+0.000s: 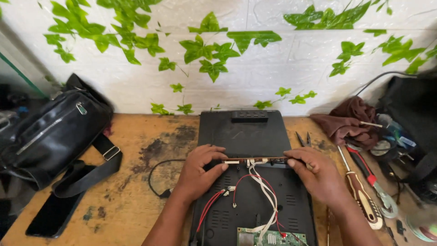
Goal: Reconnecting internal components and fitting the top cover of an electronic device during a repair process.
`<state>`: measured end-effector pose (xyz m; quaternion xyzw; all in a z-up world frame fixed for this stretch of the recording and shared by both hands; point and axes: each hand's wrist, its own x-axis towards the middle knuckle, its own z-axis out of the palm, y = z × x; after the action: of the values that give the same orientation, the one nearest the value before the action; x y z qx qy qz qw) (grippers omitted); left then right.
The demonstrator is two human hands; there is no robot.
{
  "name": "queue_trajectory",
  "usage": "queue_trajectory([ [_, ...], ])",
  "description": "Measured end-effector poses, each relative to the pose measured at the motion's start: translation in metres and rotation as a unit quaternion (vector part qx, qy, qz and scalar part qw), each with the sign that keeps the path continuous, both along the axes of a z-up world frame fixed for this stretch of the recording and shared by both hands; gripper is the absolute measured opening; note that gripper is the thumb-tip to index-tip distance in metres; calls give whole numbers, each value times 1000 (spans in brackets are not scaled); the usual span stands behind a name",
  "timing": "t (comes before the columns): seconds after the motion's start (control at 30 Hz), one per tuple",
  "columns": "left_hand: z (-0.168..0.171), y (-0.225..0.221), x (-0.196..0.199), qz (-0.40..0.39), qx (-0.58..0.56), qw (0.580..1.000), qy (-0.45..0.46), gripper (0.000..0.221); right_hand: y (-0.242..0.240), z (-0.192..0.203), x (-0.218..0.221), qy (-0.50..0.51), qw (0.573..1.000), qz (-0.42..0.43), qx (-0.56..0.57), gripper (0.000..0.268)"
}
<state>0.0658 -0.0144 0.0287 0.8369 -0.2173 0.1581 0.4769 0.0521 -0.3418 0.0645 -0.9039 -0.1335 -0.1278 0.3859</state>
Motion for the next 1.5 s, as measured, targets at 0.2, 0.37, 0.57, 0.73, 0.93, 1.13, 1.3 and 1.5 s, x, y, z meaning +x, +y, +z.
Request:
queue_trajectory([
  [0.2, 1, 0, -6, -8, -37, 999, 39, 28, -5, -29, 8, -61, 998, 2, 3, 19],
  [0.37, 1, -2, -6, -3, -30, 998, 63, 31, -4, -38, -1, -74, 997, -27, 4, 18],
  [0.57, -7, 1, 2, -5, -28, 999, 19, 30, -7, -45, 7, -104, 994, -13, -24, 18],
  [0.73, -8, 1, -5, -13, -47, 996, 72, 33, 0, -36, -1, -80, 997, -21, 2, 18],
  [0.93, -14, 0, -3, 0, -32, 996, 84, 35, 0, -37, -2, -88, 996, -25, 10, 18],
  [1.13, -16, -1, -3, 2, -20, 996, 82, 37, 2, -34, -3, -74, 997, -34, -7, 20],
  [1.3, -14, -1, -3, -2, -31, 998, 57, 33, 5, -32, -4, -88, 995, -40, 21, 17],
  [1.5, -8, 0, -4, 28, -38, 993, 104, 40, 3, -36, -5, -52, 996, -70, -5, 18],
])
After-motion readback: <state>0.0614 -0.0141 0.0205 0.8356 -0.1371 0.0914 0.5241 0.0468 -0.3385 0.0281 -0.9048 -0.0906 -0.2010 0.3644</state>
